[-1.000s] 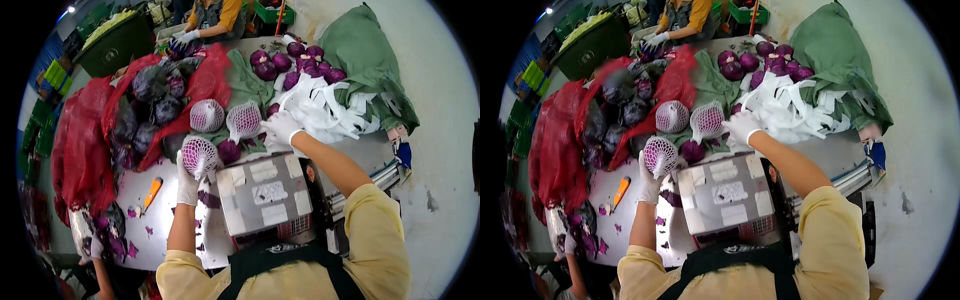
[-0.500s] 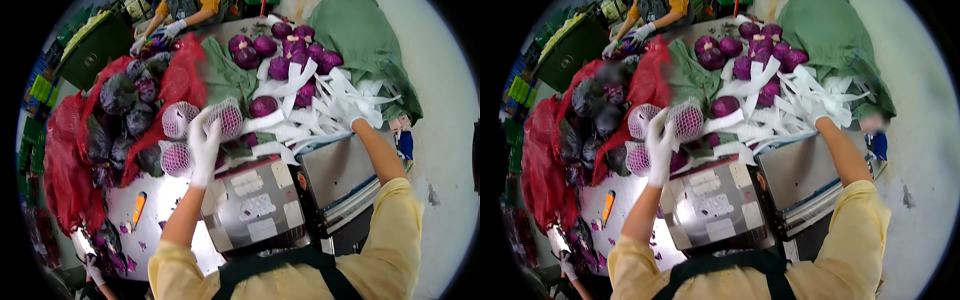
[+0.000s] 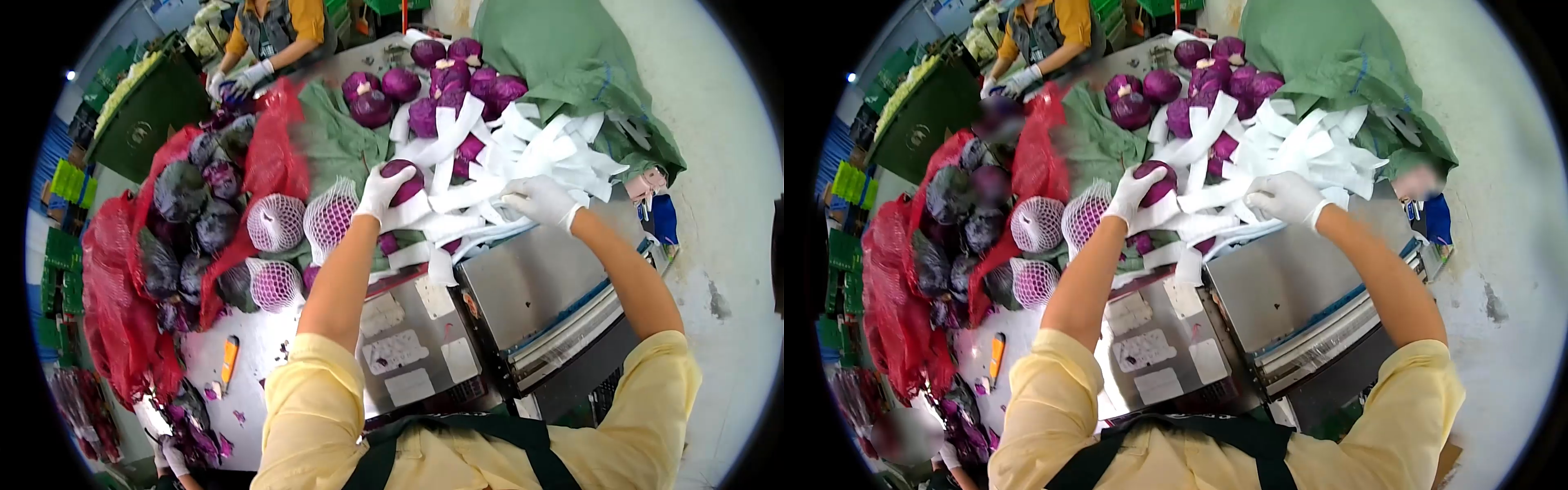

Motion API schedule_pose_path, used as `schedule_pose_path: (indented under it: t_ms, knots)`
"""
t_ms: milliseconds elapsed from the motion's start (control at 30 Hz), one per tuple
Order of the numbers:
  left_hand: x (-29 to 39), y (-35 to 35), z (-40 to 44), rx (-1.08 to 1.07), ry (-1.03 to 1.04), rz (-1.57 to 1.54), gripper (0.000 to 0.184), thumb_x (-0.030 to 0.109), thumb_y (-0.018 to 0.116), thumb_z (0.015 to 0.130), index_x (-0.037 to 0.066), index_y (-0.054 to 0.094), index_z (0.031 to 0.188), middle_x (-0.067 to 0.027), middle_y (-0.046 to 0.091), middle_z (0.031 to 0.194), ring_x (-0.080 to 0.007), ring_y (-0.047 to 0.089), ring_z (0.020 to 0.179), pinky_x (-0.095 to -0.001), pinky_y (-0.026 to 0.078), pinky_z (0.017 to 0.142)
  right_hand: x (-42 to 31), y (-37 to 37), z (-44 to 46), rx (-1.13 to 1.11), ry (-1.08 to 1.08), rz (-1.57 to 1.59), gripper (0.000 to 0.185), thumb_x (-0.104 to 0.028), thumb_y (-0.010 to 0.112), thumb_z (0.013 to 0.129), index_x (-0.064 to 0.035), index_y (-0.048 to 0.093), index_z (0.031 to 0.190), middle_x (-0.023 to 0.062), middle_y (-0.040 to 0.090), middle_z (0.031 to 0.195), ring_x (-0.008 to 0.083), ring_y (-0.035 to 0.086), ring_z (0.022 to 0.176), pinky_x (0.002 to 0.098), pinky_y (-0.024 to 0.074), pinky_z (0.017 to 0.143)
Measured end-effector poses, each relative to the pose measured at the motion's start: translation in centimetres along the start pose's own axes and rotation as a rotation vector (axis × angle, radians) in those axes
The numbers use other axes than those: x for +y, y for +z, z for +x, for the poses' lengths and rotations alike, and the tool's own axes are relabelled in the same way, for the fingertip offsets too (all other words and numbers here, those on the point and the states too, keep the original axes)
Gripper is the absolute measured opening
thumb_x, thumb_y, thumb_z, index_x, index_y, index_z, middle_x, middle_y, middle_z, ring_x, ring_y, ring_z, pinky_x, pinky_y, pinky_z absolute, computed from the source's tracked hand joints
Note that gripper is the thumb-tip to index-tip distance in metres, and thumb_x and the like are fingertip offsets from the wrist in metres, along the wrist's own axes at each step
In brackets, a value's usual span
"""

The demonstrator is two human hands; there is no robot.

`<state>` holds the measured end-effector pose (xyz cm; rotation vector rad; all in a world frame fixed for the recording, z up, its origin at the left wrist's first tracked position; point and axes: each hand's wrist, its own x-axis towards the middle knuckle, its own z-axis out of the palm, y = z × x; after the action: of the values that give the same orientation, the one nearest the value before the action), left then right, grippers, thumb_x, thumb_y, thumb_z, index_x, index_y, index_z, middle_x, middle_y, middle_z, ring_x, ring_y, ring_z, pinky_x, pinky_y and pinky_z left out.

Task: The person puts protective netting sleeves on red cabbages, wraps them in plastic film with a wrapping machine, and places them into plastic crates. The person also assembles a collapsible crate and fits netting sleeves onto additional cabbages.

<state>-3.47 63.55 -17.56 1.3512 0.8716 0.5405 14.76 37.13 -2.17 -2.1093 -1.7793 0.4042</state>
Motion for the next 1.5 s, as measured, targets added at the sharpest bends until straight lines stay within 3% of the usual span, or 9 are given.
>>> schedule_pose_path:
  t_ms: [67, 133, 267, 467, 600, 833, 1100, 1233, 1500]
  knots:
    - [6.3, 0.7, -4.1, 0.047, -0.168, -0.344, 0.084, 0.034, 0.086, 0.068, 0.001, 0.045, 0.133, -0.014, 0.057, 0.12, -0.0213, 0.06, 0.102, -0.0313, 0.05, 0.09, -1.4, 0.7, 1.2, -0.052, 0.091, 0.188, 0.029, -0.028, 0.06, 0.088, -0.0049, 0.068, 0.103, 0.0119, 0.067, 0.071, 0.0227, 0.065, 0.065, 0.0339, 0.0519, 0.065]
    - [9.4, 0.5, -6.7, 0.06, 0.255, -0.349, 0.082, 0.031, 0.085, 0.069, 0.004, 0.044, 0.135, -0.0139, 0.054, 0.121, -0.0228, 0.057, 0.109, -0.0335, 0.047, 0.094, -2.2, 2.4, 3.1, -0.073, 0.076, 0.185, 0.032, -0.029, 0.059, 0.087, -0.0043, 0.066, 0.107, 0.0122, 0.068, 0.08, 0.0216, 0.066, 0.076, 0.0356, 0.0512, 0.074]
    - [15.5, -4.5, -18.5, 0.094, 0.813, 0.547, 0.083, 0.026, 0.082, 0.064, 0.008, 0.045, 0.136, -0.0182, 0.05, 0.122, -0.0304, 0.053, 0.115, -0.0368, 0.043, 0.099, -1.5, 9.0, 6.0, 0.043, -0.195, -0.501, 0.034, -0.027, 0.059, 0.084, -0.002, 0.067, 0.106, 0.0153, 0.067, 0.098, 0.0282, 0.06, 0.103, 0.0392, 0.0417, 0.095]
    - [9.7, -8.5, -33.3, -0.329, 0.604, 0.971, 0.087, 0.038, 0.082, 0.063, 0.013, 0.046, 0.137, -0.022, 0.047, 0.128, -0.0394, 0.049, 0.117, -0.0432, 0.044, 0.097, -7.5, 6.5, 7.3, -0.193, 0.283, -0.316, 0.028, -0.024, 0.053, 0.09, -0.0065, 0.069, 0.105, 0.0188, 0.066, 0.103, 0.0313, 0.057, 0.112, 0.0427, 0.0464, 0.09]
    - [7.1, -8.0, -36.7, -0.226, 0.618, 1.126, 0.092, 0.039, 0.082, 0.064, 0.014, 0.04, 0.141, -0.0223, 0.047, 0.127, -0.0397, 0.049, 0.116, -0.045, 0.043, 0.098, -9.4, 1.9, 7.6, 0.107, -0.17, 0.048, 0.033, -0.028, 0.052, 0.096, -0.0091, 0.061, 0.121, 0.0179, 0.065, 0.109, 0.0288, 0.06, 0.105, 0.036, 0.0445, 0.094]
    - [5.2, -9.2, -34.8, -0.281, 0.474, 0.64, 0.072, 0.026, 0.077, 0.074, 0.005, 0.047, 0.135, -0.0184, 0.05, 0.133, -0.0341, 0.044, 0.127, -0.041, 0.037, 0.106, -24.9, -10.1, -2.1, 0.613, -0.266, 0.688, 0.034, -0.027, 0.049, 0.101, 0.0027, 0.062, 0.111, 0.0033, 0.064, 0.096, 0.0113, 0.059, 0.086, 0.0263, 0.0477, 0.08]
    - [10.7, -7.3, -38.3, -0.119, 0.399, -0.153, 0.054, 0.032, 0.051, 0.099, 0.003, 0.037, 0.142, -0.014, 0.052, 0.127, -0.0182, 0.053, 0.113, -0.0302, 0.044, 0.096, -27.9, -1.1, -12.0, -0.131, 0.0, 0.392, 0.034, -0.033, 0.06, 0.09, 0.0004, 0.067, 0.091, 0.0118, 0.065, 0.076, 0.0185, 0.062, 0.071, 0.0331, 0.0483, 0.069]
    - [11.2, -5.0, -39.5, -0.164, 0.15, -0.31, 0.014, 0.016, 0.065, 0.091, 0.003, 0.066, 0.096, 0.0006, 0.066, 0.085, -0.0046, 0.056, 0.073, -0.0196, 0.045, 0.069, -27.9, 3.8, -13.2, -0.202, 0.021, 0.317, 0.038, -0.035, 0.059, 0.09, 0.0017, 0.065, 0.084, 0.017, 0.062, 0.069, 0.0299, 0.059, 0.065, 0.0364, 0.0476, 0.067]
    - [13.1, -5.1, -41.5, 0.007, 0.257, -0.46, 0.019, 0.012, 0.068, 0.088, 0.003, 0.064, 0.104, -0.0025, 0.066, 0.088, -0.0081, 0.061, 0.078, -0.0219, 0.051, 0.072, -28.7, 3.8, -14.4, -0.093, 0.047, 0.915, 0.034, -0.031, 0.052, 0.097, -0.0009, 0.067, 0.098, 0.002, 0.063, 0.075, 0.0089, 0.057, 0.065, 0.0244, 0.0455, 0.061]
